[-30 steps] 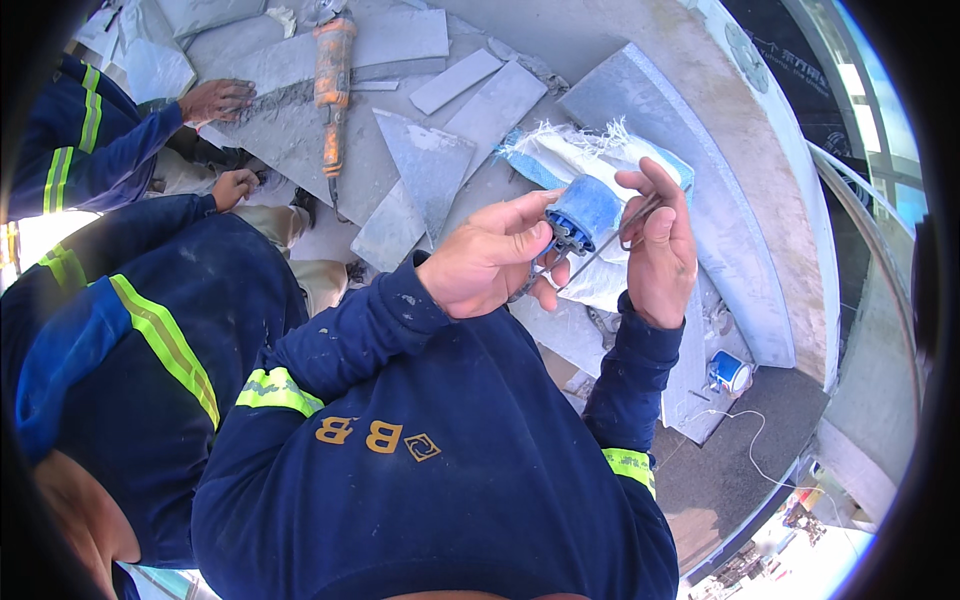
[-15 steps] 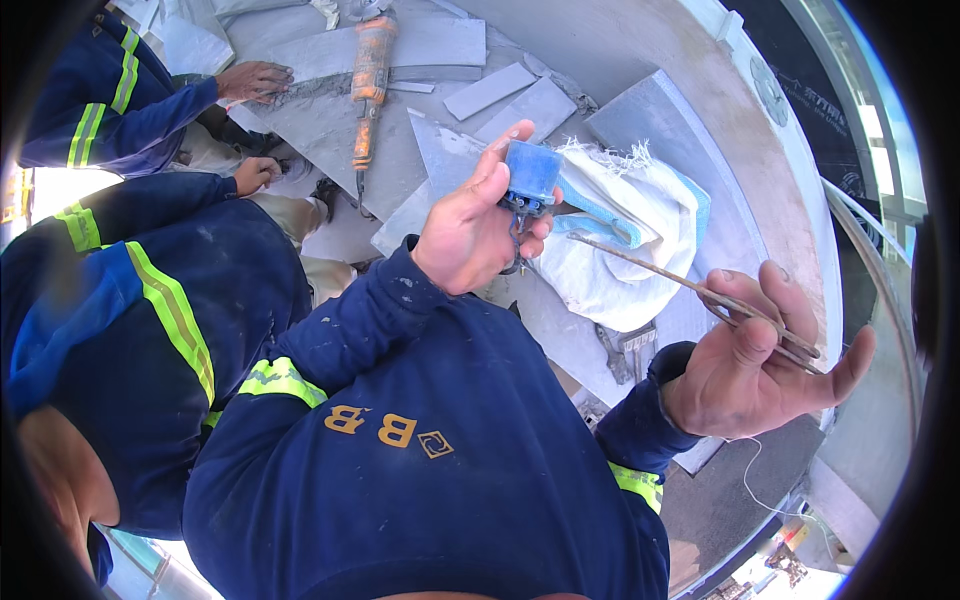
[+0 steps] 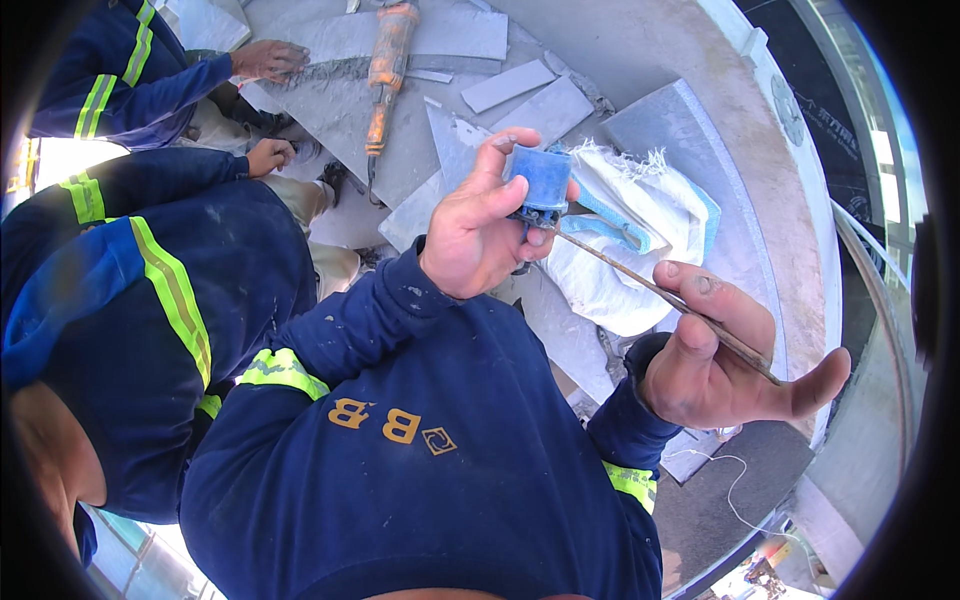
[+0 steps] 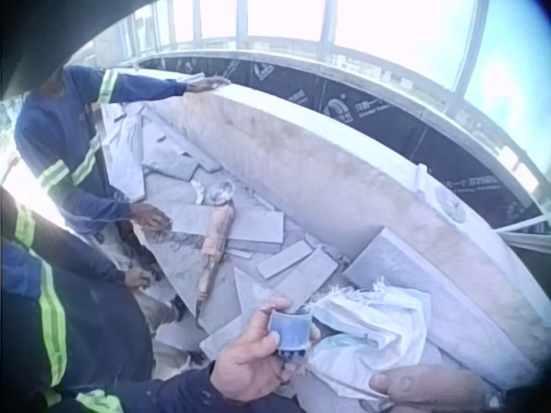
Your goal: The person uses a bent metal wire to probe and adjust internal contacts inside a small blue cylindrical electrical component. They repeatedly insert, twist, and reposition the wire while holding the component steady. A coworker is visible in the background handling tile pieces.
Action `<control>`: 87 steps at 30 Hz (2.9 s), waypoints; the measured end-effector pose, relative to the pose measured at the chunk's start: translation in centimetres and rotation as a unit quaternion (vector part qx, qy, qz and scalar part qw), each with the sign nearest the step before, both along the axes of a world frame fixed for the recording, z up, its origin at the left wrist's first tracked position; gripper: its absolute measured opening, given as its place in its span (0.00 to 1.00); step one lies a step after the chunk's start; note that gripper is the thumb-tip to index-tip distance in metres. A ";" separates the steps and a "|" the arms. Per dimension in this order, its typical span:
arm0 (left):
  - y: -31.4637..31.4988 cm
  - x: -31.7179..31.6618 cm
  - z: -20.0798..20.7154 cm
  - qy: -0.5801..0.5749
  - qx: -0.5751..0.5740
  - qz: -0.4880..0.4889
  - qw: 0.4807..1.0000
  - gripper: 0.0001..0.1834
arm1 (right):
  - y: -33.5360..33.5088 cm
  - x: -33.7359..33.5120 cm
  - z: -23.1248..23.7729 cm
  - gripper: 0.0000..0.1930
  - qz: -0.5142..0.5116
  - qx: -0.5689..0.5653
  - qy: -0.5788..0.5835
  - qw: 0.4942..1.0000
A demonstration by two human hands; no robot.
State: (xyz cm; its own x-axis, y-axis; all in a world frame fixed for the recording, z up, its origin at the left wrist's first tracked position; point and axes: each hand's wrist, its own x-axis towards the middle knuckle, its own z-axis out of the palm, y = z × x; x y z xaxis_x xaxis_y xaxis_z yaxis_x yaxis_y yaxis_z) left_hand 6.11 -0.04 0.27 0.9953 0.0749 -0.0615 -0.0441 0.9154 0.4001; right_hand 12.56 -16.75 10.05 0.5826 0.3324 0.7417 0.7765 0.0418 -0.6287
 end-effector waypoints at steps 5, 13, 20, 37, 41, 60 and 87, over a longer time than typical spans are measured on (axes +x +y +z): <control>0.0 0.0 0.1 0.010 -0.017 -0.024 1.000 0.26 | 0.8 -0.5 -0.2 0.32 0.022 0.046 0.011 0.999; 0.0 0.1 0.0 -0.006 0.016 -0.023 1.000 0.29 | 0.5 0.1 -0.8 0.22 0.069 0.053 -0.020 0.996; 0.2 0.5 0.5 0.017 0.051 -0.050 0.997 0.30 | 0.6 -0.2 -1.4 0.25 0.079 0.016 -0.079 0.994; 1.0 1.2 0.4 0.030 0.062 -0.063 0.996 0.31 | 1.3 0.9 -1.5 0.32 0.060 0.053 -0.079 0.994; 1.2 1.4 -0.4 0.019 0.095 -0.039 0.995 0.31 | 0.2 0.7 -1.1 0.33 0.037 -0.020 -0.114 0.993; 3.5 1.7 -3.3 -0.002 0.281 -0.038 0.959 0.33 | -5.0 -3.3 -4.0 0.25 0.085 -0.207 0.551 0.804; 3.2 2.3 -5.4 0.020 0.211 -0.045 0.976 0.27 | -2.6 2.2 -2.0 0.18 0.187 -0.103 0.813 0.542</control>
State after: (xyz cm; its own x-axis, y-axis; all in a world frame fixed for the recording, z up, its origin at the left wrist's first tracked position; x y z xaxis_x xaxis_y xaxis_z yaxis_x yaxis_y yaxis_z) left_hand 8.39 3.13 -5.12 0.9965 0.0143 -0.0826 0.0520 0.6679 0.7424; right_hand 14.80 -19.38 8.09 0.2738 0.6312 -0.7256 -0.8490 -0.1958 -0.4907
